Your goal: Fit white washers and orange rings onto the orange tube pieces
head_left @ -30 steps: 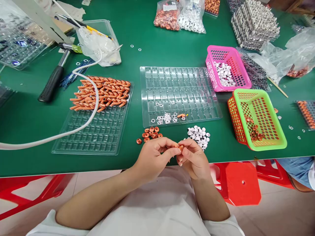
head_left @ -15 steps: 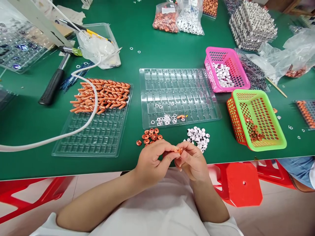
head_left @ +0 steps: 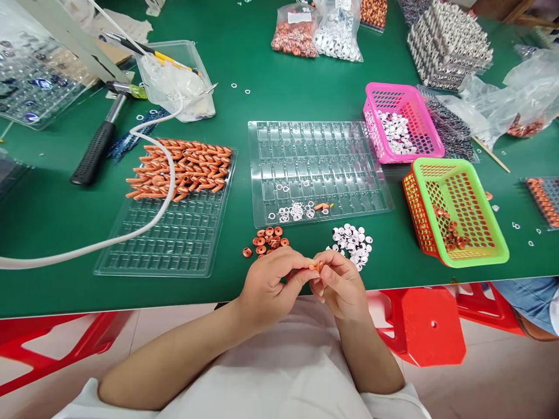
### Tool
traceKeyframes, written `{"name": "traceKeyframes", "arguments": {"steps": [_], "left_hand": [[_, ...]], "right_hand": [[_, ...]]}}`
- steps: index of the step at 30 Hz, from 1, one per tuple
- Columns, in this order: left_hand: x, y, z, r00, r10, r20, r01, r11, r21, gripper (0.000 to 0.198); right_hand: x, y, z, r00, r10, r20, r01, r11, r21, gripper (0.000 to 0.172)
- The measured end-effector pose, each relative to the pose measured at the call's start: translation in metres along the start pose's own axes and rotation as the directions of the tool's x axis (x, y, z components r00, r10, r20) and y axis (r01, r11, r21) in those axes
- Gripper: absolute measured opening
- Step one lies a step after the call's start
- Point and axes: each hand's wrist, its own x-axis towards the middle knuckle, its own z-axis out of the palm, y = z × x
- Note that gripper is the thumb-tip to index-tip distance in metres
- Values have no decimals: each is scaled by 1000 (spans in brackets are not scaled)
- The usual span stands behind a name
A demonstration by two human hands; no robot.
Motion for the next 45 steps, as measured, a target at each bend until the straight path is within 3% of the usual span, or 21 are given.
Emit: {"name": "traceKeyframes", "arguments": {"steps": [6, 12, 17, 21, 25, 28, 31, 36, 39, 45], "left_hand": [[-3, -1, -1, 1000, 24, -5, -24, 1000, -15, 12], [-6, -3, -1, 988, 147, -41, -148, 989, -11, 16], [-7, -3, 0, 986, 161, -47, -160, 987, 11, 18], [-8, -3, 1, 988, 145, -44, -147, 989, -26, 20], [-7, 0, -3, 999, 40, 36, -33, 984, -176, 21], [-7, 2, -9, 982, -105, 156, 142, 958, -251, 17], [-9, 3, -14, 942, -260, 213, 315, 904, -289, 14], [-11, 0, -14, 856, -433, 281, 516, 746, -422, 8], [-11, -3, -12, 842, -465, 275, 539, 695, -477, 7], [-10, -4, -7, 873, -442, 207, 479, 695, -537, 11]], "right_hand": [[-1, 1, 1, 1000, 0, 25, -1, 999, 36, 17], [-3, 1, 7, 996, 61, 61, -66, 993, 98, 19], [-3, 2, 11, 999, 18, 50, -24, 994, 111, 18], [-4, 3, 8, 997, -47, 59, 45, 998, 49, 16], [-8, -1, 2, 984, -152, 89, 166, 969, -182, 13], [-13, -8, -1, 955, -264, 136, 297, 842, -450, 9], [-14, -15, -1, 882, -389, 265, 461, 604, -650, 12], [-12, -23, -2, 750, -429, 503, 639, 271, -720, 24], [-11, -24, -4, 717, -421, 556, 668, 183, -722, 26], [-10, -23, -7, 710, -408, 574, 660, 101, -744, 30]]}}
